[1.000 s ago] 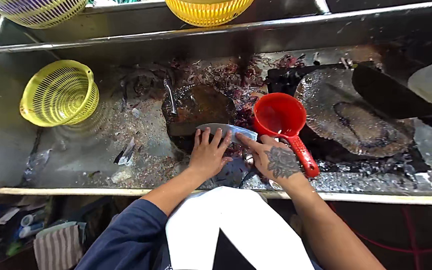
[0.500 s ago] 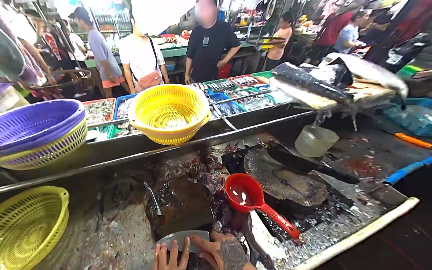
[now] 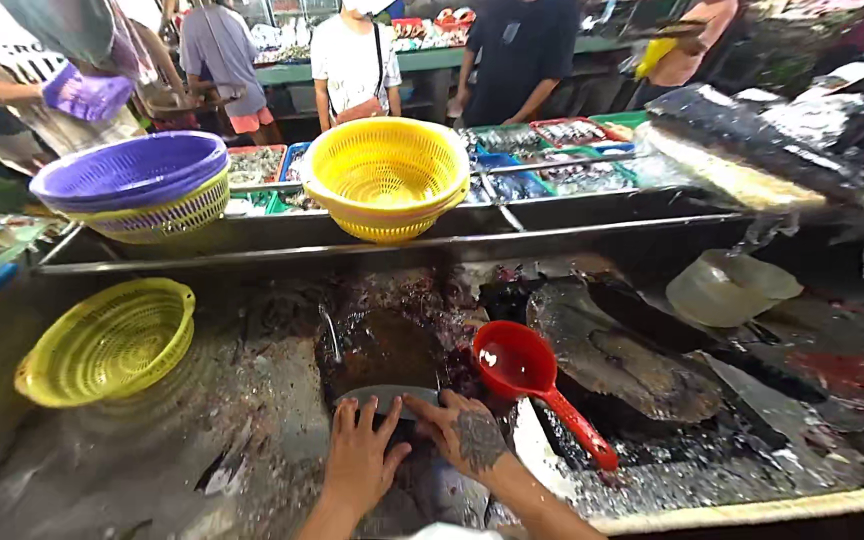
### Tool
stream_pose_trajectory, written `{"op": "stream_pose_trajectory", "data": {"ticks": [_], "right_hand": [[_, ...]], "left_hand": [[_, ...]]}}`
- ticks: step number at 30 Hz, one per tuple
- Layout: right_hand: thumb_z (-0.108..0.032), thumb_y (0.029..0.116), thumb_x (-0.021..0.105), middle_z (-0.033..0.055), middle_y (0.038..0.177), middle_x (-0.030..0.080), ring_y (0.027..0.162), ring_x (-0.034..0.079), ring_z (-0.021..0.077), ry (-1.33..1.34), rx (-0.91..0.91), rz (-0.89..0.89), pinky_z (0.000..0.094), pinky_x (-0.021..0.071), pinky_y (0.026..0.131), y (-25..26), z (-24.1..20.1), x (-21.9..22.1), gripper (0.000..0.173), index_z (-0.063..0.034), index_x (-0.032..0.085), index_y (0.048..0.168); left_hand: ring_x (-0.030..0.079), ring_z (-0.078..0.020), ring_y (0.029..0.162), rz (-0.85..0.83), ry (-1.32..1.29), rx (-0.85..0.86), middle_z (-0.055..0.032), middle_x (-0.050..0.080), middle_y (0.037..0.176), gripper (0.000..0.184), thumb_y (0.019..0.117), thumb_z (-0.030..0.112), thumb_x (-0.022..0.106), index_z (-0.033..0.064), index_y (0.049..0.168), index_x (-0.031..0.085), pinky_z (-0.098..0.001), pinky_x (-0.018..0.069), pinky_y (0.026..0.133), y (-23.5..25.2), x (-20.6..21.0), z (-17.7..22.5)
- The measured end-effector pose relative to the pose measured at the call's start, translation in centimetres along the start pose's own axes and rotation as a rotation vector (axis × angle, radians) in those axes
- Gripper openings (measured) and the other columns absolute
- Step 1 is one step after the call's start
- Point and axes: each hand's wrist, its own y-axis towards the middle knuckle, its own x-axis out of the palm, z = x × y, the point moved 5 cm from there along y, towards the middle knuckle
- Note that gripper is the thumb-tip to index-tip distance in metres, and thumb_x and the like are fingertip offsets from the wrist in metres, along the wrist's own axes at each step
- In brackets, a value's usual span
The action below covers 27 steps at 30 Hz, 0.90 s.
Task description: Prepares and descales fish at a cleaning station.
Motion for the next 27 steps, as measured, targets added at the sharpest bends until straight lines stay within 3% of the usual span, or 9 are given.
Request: {"op": "stream_pose_trajectory", "data": {"ticks": [3, 5, 7, 10, 16, 20, 23, 27], "right_hand": [[-0.052, 0.1049, 0.045, 0.0192, 0.114, 0.071, 0.099, 0.069, 0.0407, 0.013, -0.064, 0.081, 0.0615, 0.0557, 0.083, 0.5, -0.5, -0.9, 0.043, -0.0521, 0.050, 0.148], [-0.052, 0.1051, 0.047, 0.0158, 0.105, 0.074, 0.089, 0.072, 0.0387, 0.006, -0.119, 0.143, 0.0611, 0.0574, 0.073, 0.8, -0.1, 0.0, 0.041, -0.0497, 0.054, 0.145], [-0.052, 0.1041, 0.049, 0.0178, 0.102, 0.072, 0.083, 0.070, 0.0394, 0.034, -0.142, 0.144, 0.0607, 0.0561, 0.067, 0.4, 0.0, 1.7, 0.041, -0.0489, 0.055, 0.145], [-0.052, 0.1040, 0.050, 0.0207, 0.105, 0.069, 0.084, 0.069, 0.0401, 0.069, -0.122, 0.157, 0.0594, 0.0544, 0.068, 0.8, -0.1, 0.7, 0.041, -0.0487, 0.057, 0.144], [-0.055, 0.1038, 0.048, 0.0135, 0.102, 0.069, 0.088, 0.068, 0.0323, 0.071, -0.089, 0.101, 0.0532, 0.0537, 0.072, 0.7, -0.1, 0.8, 0.041, -0.0520, 0.056, 0.144], [-0.055, 0.1030, 0.049, 0.0129, 0.100, 0.070, 0.085, 0.068, 0.0314, 0.063, -0.090, 0.138, 0.0518, 0.0539, 0.070, 0.5, -0.1, 0.8, 0.041, -0.0518, 0.057, 0.143], [-0.052, 0.1017, 0.055, 0.0102, 0.096, 0.069, 0.078, 0.067, 0.0282, 0.075, -0.104, 0.177, 0.0496, 0.0533, 0.063, -0.8, 0.7, 0.8, 0.040, -0.0486, 0.060, 0.141], [-0.050, 0.1007, 0.057, 0.0099, 0.093, 0.071, 0.078, 0.068, 0.0299, 0.055, -0.051, 0.184, 0.0545, 0.0550, 0.064, -2.6, 5.1, -0.9, 0.039, -0.0448, 0.064, 0.139]], "left_hand": [[0.049, -0.0492, 0.135, -0.170, -0.099, -0.027, -0.0190, 0.057, 0.146, 0.059, 0.0994, 0.063, 0.050, 0.0369, 0.152, 0.051, -0.0677, 0.0367, 0.112, 0.8, -2.1, -0.6], [0.052, -0.0474, 0.131, -0.232, -0.127, -0.016, -0.0194, 0.060, 0.142, 0.054, 0.1018, 0.058, 0.050, 0.0382, 0.152, 0.051, -0.0659, 0.0401, 0.109, 0.8, -2.4, -1.2], [0.052, -0.0449, 0.127, -0.228, -0.120, 0.024, -0.0192, 0.059, 0.139, 0.054, 0.1014, 0.059, 0.050, 0.0400, 0.153, 0.049, -0.0636, 0.0418, 0.105, -0.4, -1.5, -1.6], [0.051, -0.0452, 0.126, -0.154, -0.098, 0.054, -0.0204, 0.059, 0.136, 0.056, 0.1006, 0.060, 0.048, 0.0380, 0.152, 0.050, -0.0630, 0.0386, 0.107, 0.5, -1.4, -1.6], [0.050, -0.0405, 0.124, -0.162, -0.062, 0.053, -0.0163, 0.058, 0.136, 0.055, 0.1020, 0.061, 0.043, 0.0398, 0.152, 0.049, -0.0585, 0.0350, 0.110, 0.2, -1.2, -1.3], [0.048, -0.0440, 0.128, -0.181, -0.062, 0.038, -0.0182, 0.056, 0.142, 0.058, 0.1008, 0.061, 0.045, 0.0381, 0.154, 0.048, -0.0623, 0.0338, 0.111, 0.0, -1.4, -1.0], [0.045, -0.0497, 0.133, -0.228, -0.086, 0.002, -0.0227, 0.053, 0.145, 0.072, 0.0949, 0.072, 0.045, 0.0329, 0.154, 0.048, -0.0697, 0.0266, 0.115, 0.0, -1.2, 1.0], [0.054, -0.0435, 0.121, -0.238, -0.190, 0.113, -0.0173, 0.062, 0.128, 0.073, 0.0904, 0.071, 0.058, 0.0292, 0.151, 0.054, -0.0708, 0.0312, 0.111, 3.2, -0.7, 5.1]]}}
